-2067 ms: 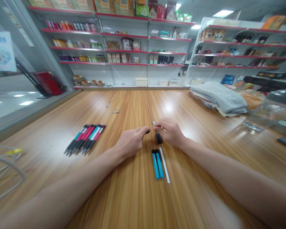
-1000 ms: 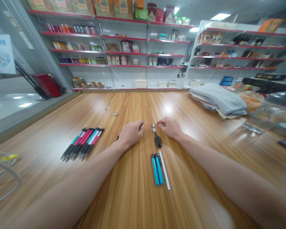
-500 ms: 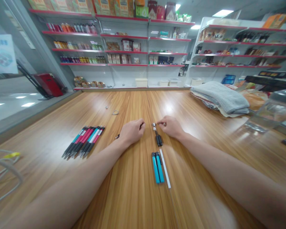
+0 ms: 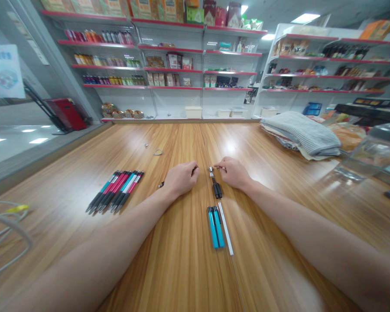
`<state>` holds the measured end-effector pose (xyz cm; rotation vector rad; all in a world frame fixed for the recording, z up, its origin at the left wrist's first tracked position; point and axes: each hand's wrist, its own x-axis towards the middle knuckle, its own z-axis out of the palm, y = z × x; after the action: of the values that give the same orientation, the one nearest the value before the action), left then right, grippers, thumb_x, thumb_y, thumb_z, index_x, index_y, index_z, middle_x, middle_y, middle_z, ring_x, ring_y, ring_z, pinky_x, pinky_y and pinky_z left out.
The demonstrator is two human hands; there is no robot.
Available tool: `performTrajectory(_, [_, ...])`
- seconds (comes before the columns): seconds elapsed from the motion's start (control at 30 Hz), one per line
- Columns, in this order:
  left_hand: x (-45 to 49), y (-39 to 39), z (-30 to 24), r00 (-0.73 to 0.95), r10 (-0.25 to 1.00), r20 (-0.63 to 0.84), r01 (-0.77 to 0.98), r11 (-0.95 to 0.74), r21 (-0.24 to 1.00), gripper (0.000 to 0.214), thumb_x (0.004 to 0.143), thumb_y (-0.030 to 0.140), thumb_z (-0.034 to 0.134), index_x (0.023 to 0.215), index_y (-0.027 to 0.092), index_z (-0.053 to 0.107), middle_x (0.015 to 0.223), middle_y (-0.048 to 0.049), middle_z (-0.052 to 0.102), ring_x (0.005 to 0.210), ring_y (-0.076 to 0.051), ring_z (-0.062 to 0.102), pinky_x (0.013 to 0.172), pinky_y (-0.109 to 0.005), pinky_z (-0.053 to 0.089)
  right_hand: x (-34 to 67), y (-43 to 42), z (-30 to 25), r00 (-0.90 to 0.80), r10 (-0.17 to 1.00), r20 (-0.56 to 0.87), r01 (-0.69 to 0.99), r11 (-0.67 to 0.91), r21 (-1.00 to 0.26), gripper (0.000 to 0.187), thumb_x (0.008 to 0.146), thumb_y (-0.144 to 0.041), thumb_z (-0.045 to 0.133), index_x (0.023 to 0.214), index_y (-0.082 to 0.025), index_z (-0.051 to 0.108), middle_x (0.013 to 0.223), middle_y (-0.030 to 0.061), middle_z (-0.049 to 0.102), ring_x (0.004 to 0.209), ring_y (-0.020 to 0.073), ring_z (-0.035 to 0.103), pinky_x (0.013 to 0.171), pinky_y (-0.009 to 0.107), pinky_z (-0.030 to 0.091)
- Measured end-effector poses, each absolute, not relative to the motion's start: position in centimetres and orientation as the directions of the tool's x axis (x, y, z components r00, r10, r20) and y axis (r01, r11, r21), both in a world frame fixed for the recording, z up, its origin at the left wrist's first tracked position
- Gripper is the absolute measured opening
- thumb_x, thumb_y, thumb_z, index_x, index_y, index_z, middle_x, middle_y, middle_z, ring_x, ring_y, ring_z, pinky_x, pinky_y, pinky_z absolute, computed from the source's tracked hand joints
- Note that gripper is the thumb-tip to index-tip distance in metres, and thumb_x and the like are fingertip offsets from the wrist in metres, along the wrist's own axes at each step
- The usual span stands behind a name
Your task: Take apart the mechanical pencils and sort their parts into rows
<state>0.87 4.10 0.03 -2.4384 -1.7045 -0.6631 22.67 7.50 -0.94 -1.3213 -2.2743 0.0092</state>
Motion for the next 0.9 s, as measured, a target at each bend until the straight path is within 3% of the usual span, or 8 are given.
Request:
performTrajectory(0.37, [0.97, 4.21, -0.05, 0.268, 0.877, 0.399, 0.918, -0.359, 0.171, 0.029, 0.092, 0.039, 0.037, 0.097, 0.024, 0.061, 0.095, -0.0048, 0.069, 0.087, -0.022, 0.064, 0.068, -0.029, 0.043, 22.55, 7.18, -0.70, -0.329, 0.807, 0.490, 0.796, 0.516, -0.316, 0.023, 0.082, -0.020, 0.051, 0.092, -0.017, 0.072, 0.086, 0.0055, 0.064, 0.077, 0.0145, 0.057, 0.072, 0.023, 0.042])
performTrajectory(0.6, [0.91, 4.24, -0.03, 0.288, 0.869, 0.403, 0.906, -0.384, 0.179, 0.029, 0.093, 0.038, 0.035, 0.094, 0.023, 0.060, 0.095, -0.0051, 0.068, 0.087, -0.022, 0.062, 0.068, -0.029, 0.042, 22.52, 7.30, -0.76, -0.326, 0.848, 0.418, 0.819, 0.474, -0.323, 0.020, 0.076, -0.020, 0.055, 0.089, -0.019, 0.070, 0.087, 0.0034, 0.066, 0.077, 0.0141, 0.059, 0.072, 0.023, 0.042])
performTrajectory(0.9, [1.38, 3.94, 0.30, 0.459, 0.811, 0.363, 0.812, -0.549, 0.198, 0.028, 0.093, 0.035, 0.033, 0.097, 0.022, 0.058, 0.100, -0.0052, 0.065, 0.091, -0.020, 0.061, 0.075, -0.030, 0.045, 22.43, 7.49, -0.90, -0.286, 0.865, 0.412, 0.842, 0.432, -0.323, 0.019, 0.080, -0.028, 0.056, 0.087, -0.020, 0.071, 0.087, 0.0034, 0.068, 0.078, 0.0143, 0.060, 0.073, 0.024, 0.042])
